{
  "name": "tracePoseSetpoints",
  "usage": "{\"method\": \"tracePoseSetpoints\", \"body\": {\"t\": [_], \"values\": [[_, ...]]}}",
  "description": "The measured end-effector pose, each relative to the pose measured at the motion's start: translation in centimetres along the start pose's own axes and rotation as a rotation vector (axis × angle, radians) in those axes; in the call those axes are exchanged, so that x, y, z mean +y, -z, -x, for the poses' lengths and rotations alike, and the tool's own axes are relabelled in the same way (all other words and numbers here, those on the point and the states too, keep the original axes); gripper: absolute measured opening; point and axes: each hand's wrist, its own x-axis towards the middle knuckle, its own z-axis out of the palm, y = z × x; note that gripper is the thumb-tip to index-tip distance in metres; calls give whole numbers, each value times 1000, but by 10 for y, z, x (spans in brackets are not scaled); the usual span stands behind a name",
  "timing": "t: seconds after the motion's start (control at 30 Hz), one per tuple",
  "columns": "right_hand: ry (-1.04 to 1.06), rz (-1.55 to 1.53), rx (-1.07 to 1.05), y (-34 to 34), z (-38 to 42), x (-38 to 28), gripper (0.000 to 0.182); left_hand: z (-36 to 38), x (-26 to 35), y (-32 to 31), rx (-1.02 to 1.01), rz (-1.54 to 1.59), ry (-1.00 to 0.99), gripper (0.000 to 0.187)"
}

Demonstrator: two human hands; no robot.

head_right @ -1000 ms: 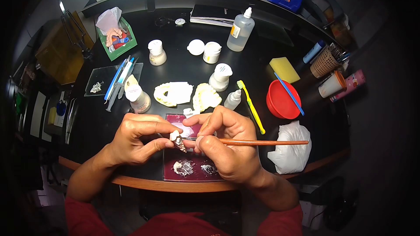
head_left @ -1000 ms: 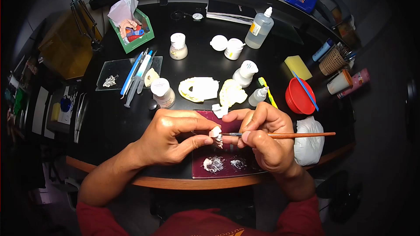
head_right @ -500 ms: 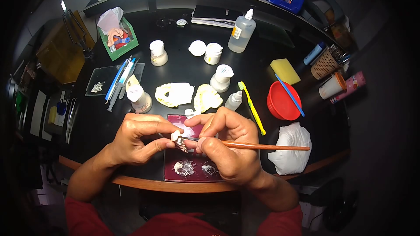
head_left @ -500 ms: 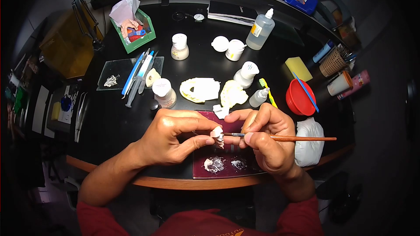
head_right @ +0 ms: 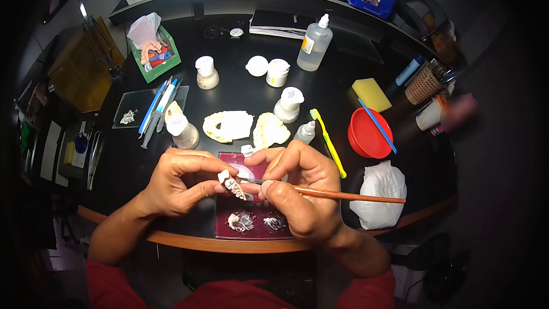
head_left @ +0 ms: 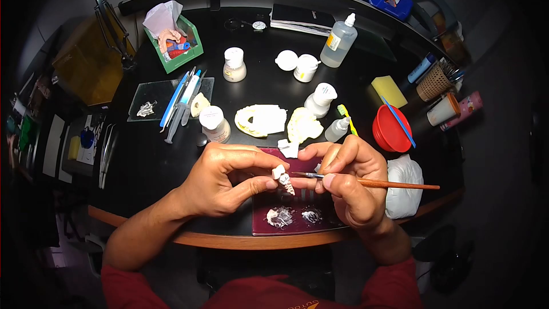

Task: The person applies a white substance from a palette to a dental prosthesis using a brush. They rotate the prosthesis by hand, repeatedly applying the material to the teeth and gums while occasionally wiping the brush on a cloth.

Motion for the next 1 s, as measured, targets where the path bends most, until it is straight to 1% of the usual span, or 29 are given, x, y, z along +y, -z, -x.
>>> {"method": "tracePoseSetpoints", "body": {"t": [0.03, 0.1, 0.13, 0.23, 0.3, 0.33, 0.43, 0.53, 0.73, 0.83, 0.93, 1.0], "values": [[7, -1, 13, -2, 0, -1, 3, 2, 1, -1, 2, 94, 74, 23], [21, -4, 37, -4, 1, -1, 4, 4, -3, -2, 13, 260, 153, 24], [72, 42, 22, -2, 2, 1, 5, 5, -5, -1, 20, 344, 192, 25], [212, 149, -25, 4, 2, 7, 8, 3, 0, 2, -23, 434, 259, 28], [294, 181, -61, 3, 0, 8, 10, 2, 1, 2, -24, 478, 264, 27], [297, 173, -79, 4, 0, 10, 12, 2, 1, 1, -25, 500, 269, 27], [293, 133, -65, 2, -2, 11, 12, 2, 0, 0, -2, 529, 269, 27], [273, 82, -6, 0, -1, 16, 11, 2, 1, 2, -35, 512, 296, 28], [236, -54, -46, -3, -2, 19, 9, 2, -1, -1, -93, 563, 255, 29], [255, -18, -85, 1, -2, 21, 8, 2, -1, 0, -104, 552, 255, 29], [290, -10, -101, 2, 0, 24, 9, 3, 0, -1, -118, 634, 234, 31], [303, 47, -110, 0, 0, 21, 10, 3, 0, 0, -135, 621, 229, 31]]}}
